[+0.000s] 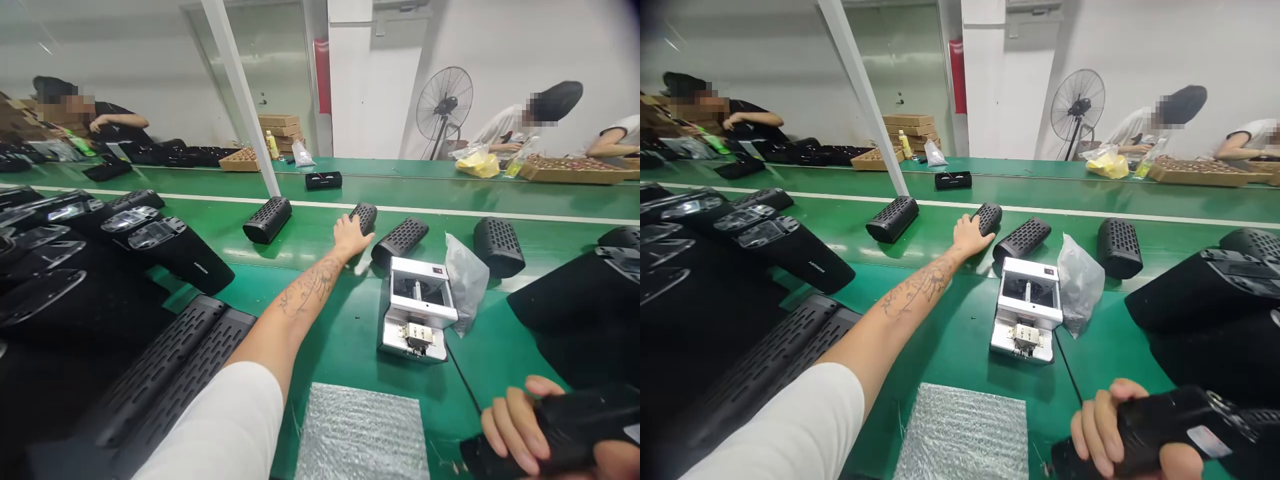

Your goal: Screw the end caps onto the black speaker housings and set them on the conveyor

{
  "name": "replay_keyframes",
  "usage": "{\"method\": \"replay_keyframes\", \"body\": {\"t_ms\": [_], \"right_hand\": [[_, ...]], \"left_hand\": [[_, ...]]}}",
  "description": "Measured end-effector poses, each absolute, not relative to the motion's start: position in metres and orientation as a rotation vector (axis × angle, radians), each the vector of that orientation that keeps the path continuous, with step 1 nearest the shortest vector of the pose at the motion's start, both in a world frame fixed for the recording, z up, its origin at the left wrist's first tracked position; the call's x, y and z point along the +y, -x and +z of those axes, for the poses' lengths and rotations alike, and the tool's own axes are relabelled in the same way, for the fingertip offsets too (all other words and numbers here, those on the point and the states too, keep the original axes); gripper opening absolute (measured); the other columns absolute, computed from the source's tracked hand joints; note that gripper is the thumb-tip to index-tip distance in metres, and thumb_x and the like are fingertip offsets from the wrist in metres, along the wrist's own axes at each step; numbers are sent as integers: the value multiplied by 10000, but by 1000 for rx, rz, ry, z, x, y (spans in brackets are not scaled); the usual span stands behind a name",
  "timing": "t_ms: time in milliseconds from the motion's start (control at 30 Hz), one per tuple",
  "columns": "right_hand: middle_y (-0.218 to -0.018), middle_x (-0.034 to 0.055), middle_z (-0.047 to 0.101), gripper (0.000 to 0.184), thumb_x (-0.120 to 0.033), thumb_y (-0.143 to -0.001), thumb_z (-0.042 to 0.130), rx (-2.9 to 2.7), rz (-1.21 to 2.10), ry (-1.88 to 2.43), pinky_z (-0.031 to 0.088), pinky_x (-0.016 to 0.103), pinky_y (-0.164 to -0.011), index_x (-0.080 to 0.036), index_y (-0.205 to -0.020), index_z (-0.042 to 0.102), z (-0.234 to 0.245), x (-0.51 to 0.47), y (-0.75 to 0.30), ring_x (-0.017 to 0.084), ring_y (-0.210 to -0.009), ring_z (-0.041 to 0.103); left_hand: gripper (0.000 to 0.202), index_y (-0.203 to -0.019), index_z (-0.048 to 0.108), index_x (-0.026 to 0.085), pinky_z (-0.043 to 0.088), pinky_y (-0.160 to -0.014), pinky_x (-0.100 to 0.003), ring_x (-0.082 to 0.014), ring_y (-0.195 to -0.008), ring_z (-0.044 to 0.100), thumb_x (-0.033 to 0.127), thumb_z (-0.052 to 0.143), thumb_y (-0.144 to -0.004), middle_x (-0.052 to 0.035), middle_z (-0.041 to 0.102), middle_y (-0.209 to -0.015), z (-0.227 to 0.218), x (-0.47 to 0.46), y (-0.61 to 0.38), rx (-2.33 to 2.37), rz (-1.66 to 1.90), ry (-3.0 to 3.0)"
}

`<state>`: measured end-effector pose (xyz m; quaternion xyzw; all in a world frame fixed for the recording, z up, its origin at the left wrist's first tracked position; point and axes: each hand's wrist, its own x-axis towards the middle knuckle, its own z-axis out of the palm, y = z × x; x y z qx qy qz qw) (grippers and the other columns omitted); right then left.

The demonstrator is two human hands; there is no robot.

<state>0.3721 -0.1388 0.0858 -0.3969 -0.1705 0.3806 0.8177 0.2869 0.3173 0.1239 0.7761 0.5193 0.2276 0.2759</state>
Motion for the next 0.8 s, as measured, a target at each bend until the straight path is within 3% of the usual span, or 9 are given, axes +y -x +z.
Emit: {"method": "replay_keyframes", "body": {"t_ms": [67, 200, 267, 367, 467, 533, 600, 733, 800], "right_hand": [[-652, -21, 468, 591, -845, -894, 739, -480, 674, 976, 515, 355, -475, -304, -1131, 755, 116, -116, -378, 162, -509, 454], [-605, -21, 576, 591, -844, -856, 822, -768, 352, 920, 556, 389, -485, -290, -1055, 768, 161, -64, -384, 188, -471, 505], [-603, -15, 598, 622, -862, -857, 805, -843, 322, 885, 566, 408, -487, -280, -1074, 768, 167, -42, -386, 204, -464, 530], [-653, 5, 649, 590, -797, -906, 806, -954, 365, 854, 604, 423, -535, -249, -1116, 758, 161, -20, -386, 221, -510, 608], [-727, -9, 674, 483, -665, -1012, 770, -1081, 426, 806, 631, 347, -601, -201, -1139, 729, 149, -10, -382, 166, -582, 650], [-759, -25, 668, 446, -614, -1053, 752, -1144, 465, 790, 630, 298, -633, -177, -1131, 712, 144, -7, -379, 127, -619, 646], [-757, -37, 656, 433, -594, -1058, 761, -1162, 472, 800, 625, 283, -646, -168, -1097, 698, 141, -6, -374, 111, -621, 634], [-675, -50, 627, 475, -677, -1024, 777, -1105, 428, 878, 567, 312, -572, -216, -1004, 665, 143, -6, -364, 128, -551, 595], [-638, -49, 617, 535, -762, -954, 812, -1092, 421, 923, 525, 329, -529, -248, -985, 664, 145, -9, -357, 144, -522, 571]], "left_hand": [[887, -1575, 582, 175, 410, -1340, -581, -461, -1630, 460, 464, 991, -843, -249, 526, -1699, 136, 333, -280, 1453, 555, -2003], [479, -1476, 679, 187, 650, -1114, -539, -298, -1311, 728, 442, 781, -1084, -134, 701, -1495, 153, 336, -268, 1434, 486, -1791], [470, -1455, 688, 161, 688, -1028, -503, -278, -1204, 772, 478, 732, -1111, -143, 744, -1412, 162, 327, -255, 1399, 487, -1671], [622, -1415, 708, 125, 706, -940, -529, -319, -1034, 822, 597, 788, -1018, -182, 823, -1217, 181, 307, -215, 1326, 513, -1533], [705, -1329, 765, 157, 717, -874, -571, -364, -945, 837, 664, 886, -854, -167, 848, -1091, 205, 277, -147, 1241, 557, -1483], [754, -1333, 790, 218, 723, -863, -539, -365, -969, 842, 622, 968, -722, -124, 850, -1124, 220, 246, -93, 1177, 614, -1534], [935, -1478, 750, 271, 721, -929, -499, -354, -1066, 846, 588, 1005, -636, -83, 839, -1229, 229, 204, -42, 1060, 674, -1780], [1077, -1655, 617, 417, 594, -1260, -536, -398, -1435, 733, 480, 997, -649, -7, 741, -1559, 217, 107, 23, 862, 528, -2287], [1140, -1718, 512, 486, 561, -1307, -534, -393, -1482, 702, 419, 973, -677, 7, 683, -1650, 195, 66, 32, 748, 455, -2463]]}}
